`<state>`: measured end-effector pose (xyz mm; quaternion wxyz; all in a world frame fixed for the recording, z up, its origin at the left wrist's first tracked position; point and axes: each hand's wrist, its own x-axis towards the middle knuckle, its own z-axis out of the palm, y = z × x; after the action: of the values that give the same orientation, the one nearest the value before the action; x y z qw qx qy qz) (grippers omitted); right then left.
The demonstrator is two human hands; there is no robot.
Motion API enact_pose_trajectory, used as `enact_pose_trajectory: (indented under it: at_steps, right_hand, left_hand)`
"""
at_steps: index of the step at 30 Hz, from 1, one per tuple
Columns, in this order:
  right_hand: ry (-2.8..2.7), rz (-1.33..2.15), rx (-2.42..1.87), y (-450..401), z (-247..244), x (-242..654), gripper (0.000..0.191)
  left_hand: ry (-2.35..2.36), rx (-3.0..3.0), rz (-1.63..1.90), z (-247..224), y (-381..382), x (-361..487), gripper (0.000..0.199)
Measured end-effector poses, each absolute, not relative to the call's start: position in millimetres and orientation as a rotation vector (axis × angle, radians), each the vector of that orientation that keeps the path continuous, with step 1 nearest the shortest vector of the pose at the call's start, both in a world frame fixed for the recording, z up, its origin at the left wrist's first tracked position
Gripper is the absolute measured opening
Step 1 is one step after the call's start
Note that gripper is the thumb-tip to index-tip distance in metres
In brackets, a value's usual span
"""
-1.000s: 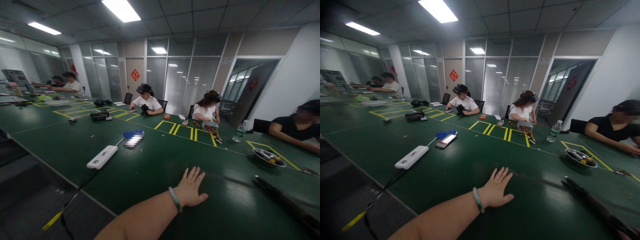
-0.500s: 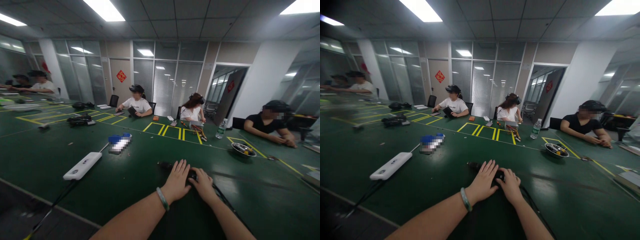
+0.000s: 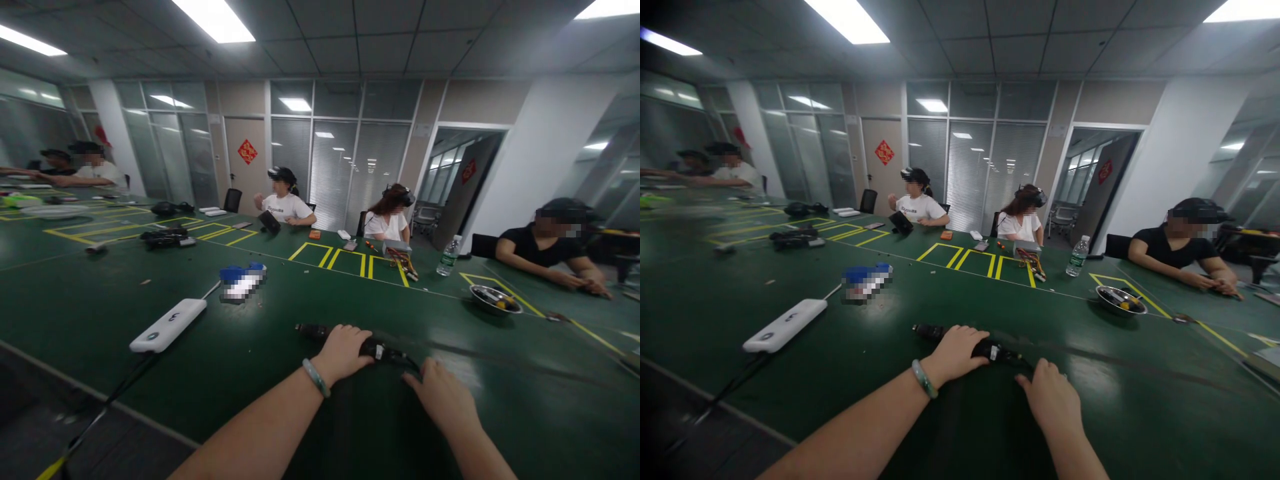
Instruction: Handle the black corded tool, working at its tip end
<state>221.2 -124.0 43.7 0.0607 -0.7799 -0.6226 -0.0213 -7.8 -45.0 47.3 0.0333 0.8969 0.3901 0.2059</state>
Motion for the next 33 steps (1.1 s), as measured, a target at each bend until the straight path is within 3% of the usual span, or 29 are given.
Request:
enact_pose_trajectory:
  at_steps: [7,17,23,27,33]
  right_hand:
    - [-1.962,0.4,-2.243,-116,53,235,0.014]
    - [-1.804,0.12,-2.386,-131,50,182,0.012]
    - [-1.549,0.078,-2.26,-103,41,214,0.014]
    - [-1.552,0.217,-2.095,-95,45,225,0.013]
    - [-1.827,0.41,-1.933,-105,37,196,0.007]
  left_hand:
    - [1.082,2.845,0.672,43,-44,0,0.055]
    - [1.086,2.864,0.663,40,-47,19,0.049]
    - [1.085,2.834,0.526,52,-44,8,0.045]
    - [1.107,2.818,0.428,58,-45,-10,0.04]
    - [1.047,2.843,0.621,54,-53,-8,0.041]
